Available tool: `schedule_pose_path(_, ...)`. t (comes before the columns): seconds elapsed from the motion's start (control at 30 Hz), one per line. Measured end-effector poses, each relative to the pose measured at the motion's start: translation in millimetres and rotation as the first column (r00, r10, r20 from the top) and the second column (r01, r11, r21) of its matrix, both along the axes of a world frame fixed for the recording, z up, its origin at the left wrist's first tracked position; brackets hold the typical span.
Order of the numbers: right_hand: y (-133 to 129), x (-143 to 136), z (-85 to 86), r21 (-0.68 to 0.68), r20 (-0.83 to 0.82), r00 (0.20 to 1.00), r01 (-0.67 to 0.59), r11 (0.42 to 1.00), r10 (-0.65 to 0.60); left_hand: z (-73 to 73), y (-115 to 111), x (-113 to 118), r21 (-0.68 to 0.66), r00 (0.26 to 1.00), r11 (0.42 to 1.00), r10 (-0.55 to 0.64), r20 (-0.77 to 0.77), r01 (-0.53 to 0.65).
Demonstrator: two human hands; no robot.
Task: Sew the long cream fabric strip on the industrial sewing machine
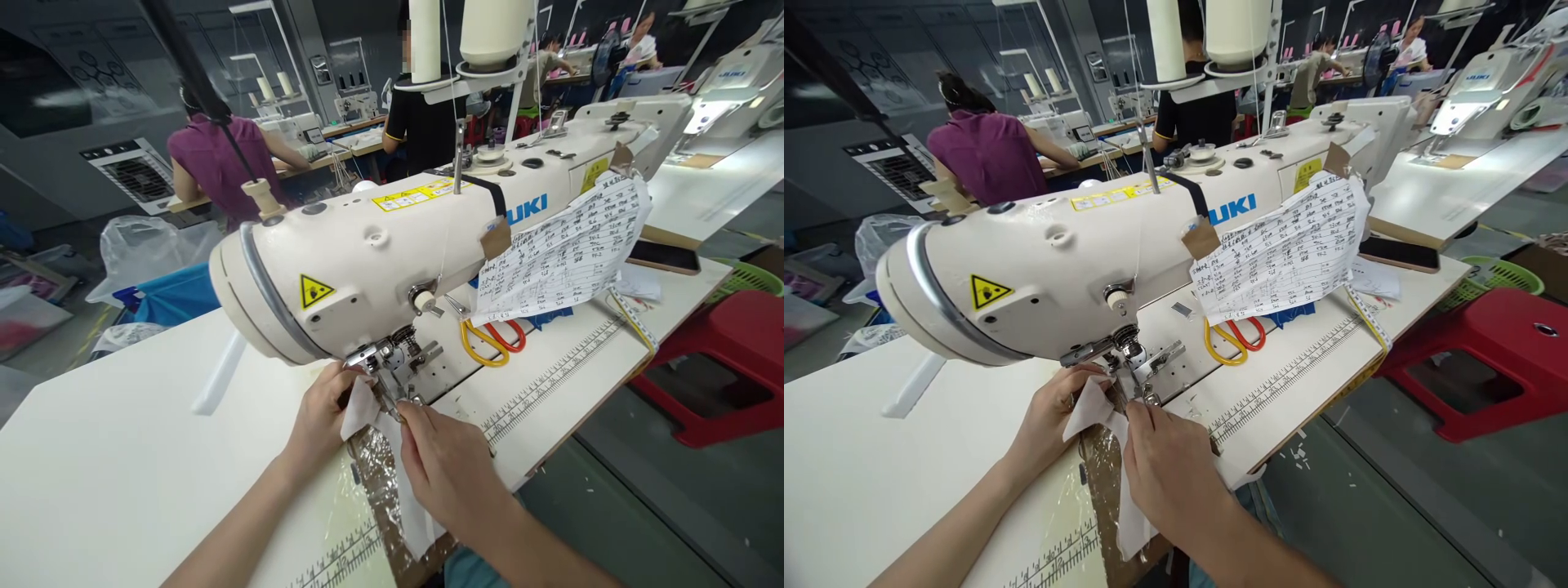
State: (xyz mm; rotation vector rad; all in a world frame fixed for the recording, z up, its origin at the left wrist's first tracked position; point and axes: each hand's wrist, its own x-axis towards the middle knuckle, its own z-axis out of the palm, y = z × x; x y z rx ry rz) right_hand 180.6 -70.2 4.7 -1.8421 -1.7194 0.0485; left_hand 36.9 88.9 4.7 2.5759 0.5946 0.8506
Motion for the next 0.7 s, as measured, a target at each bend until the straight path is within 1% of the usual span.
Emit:
schedule_pose_path(0.13, 1.0, -1.4, 0.1, -0.040, 0.034, 0.999, 0.015, 0.999, -0.013, -1.0, -1.1, 1.7, 0.026, 1.000, 1.000, -0.001, 0.007, 0.001)
schedule_pose_path(0.27, 0.7, -2.5, -2.5, -0.029, 0.085, 0.996, 0.021, 0.999, -0.018, -0.2, -1.1, 4.1, 0.033, 1.000, 0.999, -0.007, 0.017, 0.006)
schedule_pose_path(0.4, 1.2, -2.8, -3.6, -0.007, 0.087, 0.996, 0.031, 1.000, -0.030, 1.3, -1.1, 5.1, -0.001, 0.999, 1.000, 0.017, 0.028, -0.017)
schedule_pose_path(0.53, 0.8, -2.8, -2.4, -0.024, 0.073, 0.997, 0.033, 0.999, -0.031, 1.8, -2.5, 4.0, -0.026, 0.999, 0.999, 0.030, 0.034, -0.029)
schedule_pose_path(0.6, 0.7, -2.7, -1.5, -0.041, 0.068, 0.997, 0.034, 0.999, -0.031, -0.1, -2.3, 3.0, 0.002, 0.999, 1.000, 0.025, 0.038, -0.025)
schedule_pose_path(0.7, 2.4, -2.8, -0.5, -0.067, 0.073, 0.997, 0.040, 0.997, -0.035, -3.9, -0.5, 1.4, 0.118, 0.999, 0.993, -0.021, 0.032, 0.017)
